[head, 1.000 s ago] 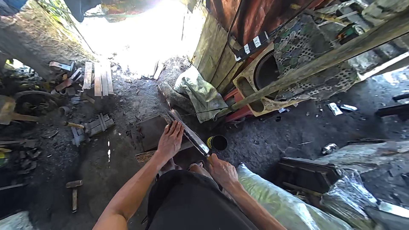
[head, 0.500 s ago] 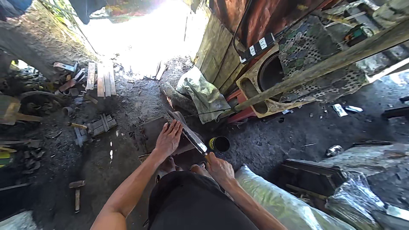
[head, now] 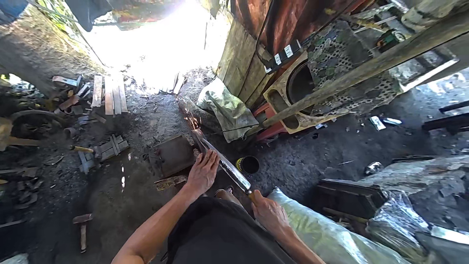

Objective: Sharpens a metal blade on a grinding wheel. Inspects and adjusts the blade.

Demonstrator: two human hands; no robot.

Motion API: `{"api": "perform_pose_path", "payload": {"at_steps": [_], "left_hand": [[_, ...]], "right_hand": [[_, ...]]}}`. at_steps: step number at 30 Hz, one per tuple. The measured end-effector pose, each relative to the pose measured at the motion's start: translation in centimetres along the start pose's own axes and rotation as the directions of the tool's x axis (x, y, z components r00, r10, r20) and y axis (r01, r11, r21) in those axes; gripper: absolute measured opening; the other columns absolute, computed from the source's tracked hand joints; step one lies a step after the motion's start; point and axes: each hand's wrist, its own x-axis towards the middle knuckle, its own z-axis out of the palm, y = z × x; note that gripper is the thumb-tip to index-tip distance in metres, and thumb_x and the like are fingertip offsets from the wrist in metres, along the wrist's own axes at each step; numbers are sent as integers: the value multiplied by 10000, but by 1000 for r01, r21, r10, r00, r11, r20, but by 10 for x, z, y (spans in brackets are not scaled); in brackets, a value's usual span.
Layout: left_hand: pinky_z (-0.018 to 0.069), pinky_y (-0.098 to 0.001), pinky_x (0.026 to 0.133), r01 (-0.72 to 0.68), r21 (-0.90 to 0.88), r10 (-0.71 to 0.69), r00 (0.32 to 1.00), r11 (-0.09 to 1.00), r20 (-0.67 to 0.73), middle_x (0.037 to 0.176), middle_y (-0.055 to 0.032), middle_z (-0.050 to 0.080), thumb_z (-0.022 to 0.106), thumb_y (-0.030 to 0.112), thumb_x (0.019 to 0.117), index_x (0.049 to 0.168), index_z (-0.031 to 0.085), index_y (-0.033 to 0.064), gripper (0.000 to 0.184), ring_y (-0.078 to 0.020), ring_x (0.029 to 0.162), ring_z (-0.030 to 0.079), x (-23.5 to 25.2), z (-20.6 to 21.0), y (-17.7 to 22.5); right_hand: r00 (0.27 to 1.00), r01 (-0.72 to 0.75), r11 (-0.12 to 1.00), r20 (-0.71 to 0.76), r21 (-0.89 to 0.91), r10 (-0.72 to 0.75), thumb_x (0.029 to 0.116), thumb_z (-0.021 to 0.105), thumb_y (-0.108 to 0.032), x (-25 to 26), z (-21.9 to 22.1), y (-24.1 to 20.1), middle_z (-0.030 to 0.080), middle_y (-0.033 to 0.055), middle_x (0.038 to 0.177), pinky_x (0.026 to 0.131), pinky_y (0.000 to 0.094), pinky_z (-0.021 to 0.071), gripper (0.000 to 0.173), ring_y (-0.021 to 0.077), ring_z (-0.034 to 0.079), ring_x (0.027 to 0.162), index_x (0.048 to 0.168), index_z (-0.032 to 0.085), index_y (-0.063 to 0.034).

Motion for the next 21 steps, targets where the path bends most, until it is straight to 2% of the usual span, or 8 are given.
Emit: {"api": "perform_pose_path", "payload": {"at_steps": [3, 5, 10, 12, 15, 18, 21], "left_hand": [[301, -538, 1224, -29, -2, 29, 999, 1000, -30, 1626, -67, 434, 449, 86, 1005, 1545, 468, 110, 541, -247, 1527, 361, -3, -1, 9], [299, -536, 1226, -30, -7, 30, 999, 1000, -36, 1622, -61, 440, 446, 90, 1008, 1542, 475, 118, 535, -242, 1527, 361, -4, -2, 2], [270, -546, 1239, 37, 31, -36, 999, 999, -34, 1637, -51, 417, 453, 101, 1012, 1543, 479, 126, 532, -231, 1544, 325, -1, -8, -45], [240, -540, 1252, 68, 55, -66, 997, 996, -25, 1662, -50, 374, 440, 116, 1026, 1554, 465, 126, 529, -227, 1565, 276, 4, -9, -66], [211, -534, 1260, 103, 98, -102, 995, 990, -17, 1686, -57, 321, 431, 137, 1035, 1569, 437, 115, 535, -233, 1582, 221, 11, -9, -86], [206, -533, 1262, 109, 104, -108, 994, 989, -15, 1687, -72, 315, 447, 125, 1022, 1572, 430, 103, 551, -239, 1585, 213, 10, -9, -79], [232, -542, 1251, 75, 57, -74, 997, 996, -23, 1661, -87, 369, 462, 102, 1001, 1556, 454, 92, 554, -256, 1565, 274, 5, -2, -49]], "right_hand": [[1000, 3, 999, -18, -35, -4, 947, 596, -331, -14, 0, 10, 729, 106, 803, 603, 518, 581, 320, 331, 743, 736, 1206, 652, -150], [1000, -3, 1000, 15, -25, 4, 954, 594, -333, -12, -2, 2, 734, 114, 822, 626, 523, 583, 340, 336, 746, 759, 1236, 641, -150], [999, 4, 998, 36, 64, -6, 993, 540, -347, 26, -3, -46, 743, 130, 903, 691, 543, 585, 375, 354, 746, 843, 1311, 601, -158], [999, 8, 996, 48, 91, -13, 1000, 522, -337, 44, -9, -67, 750, 136, 956, 728, 551, 585, 403, 357, 746, 891, 1355, 583, -155], [999, 46, 993, 15, 107, -48, 996, 532, -315, 65, -7, -81, 746, 138, 967, 728, 543, 584, 395, 354, 746, 898, 1350, 577, -146], [999, 28, 995, 26, 93, -31, 994, 529, -321, 62, -5, -75, 748, 127, 957, 721, 537, 585, 381, 346, 749, 891, 1334, 578, -156], [998, -4, 997, 57, 78, 0, 1003, 518, -328, 39, -3, -51, 748, 131, 950, 724, 549, 586, 378, 352, 748, 893, 1330, 588, -152]]}}
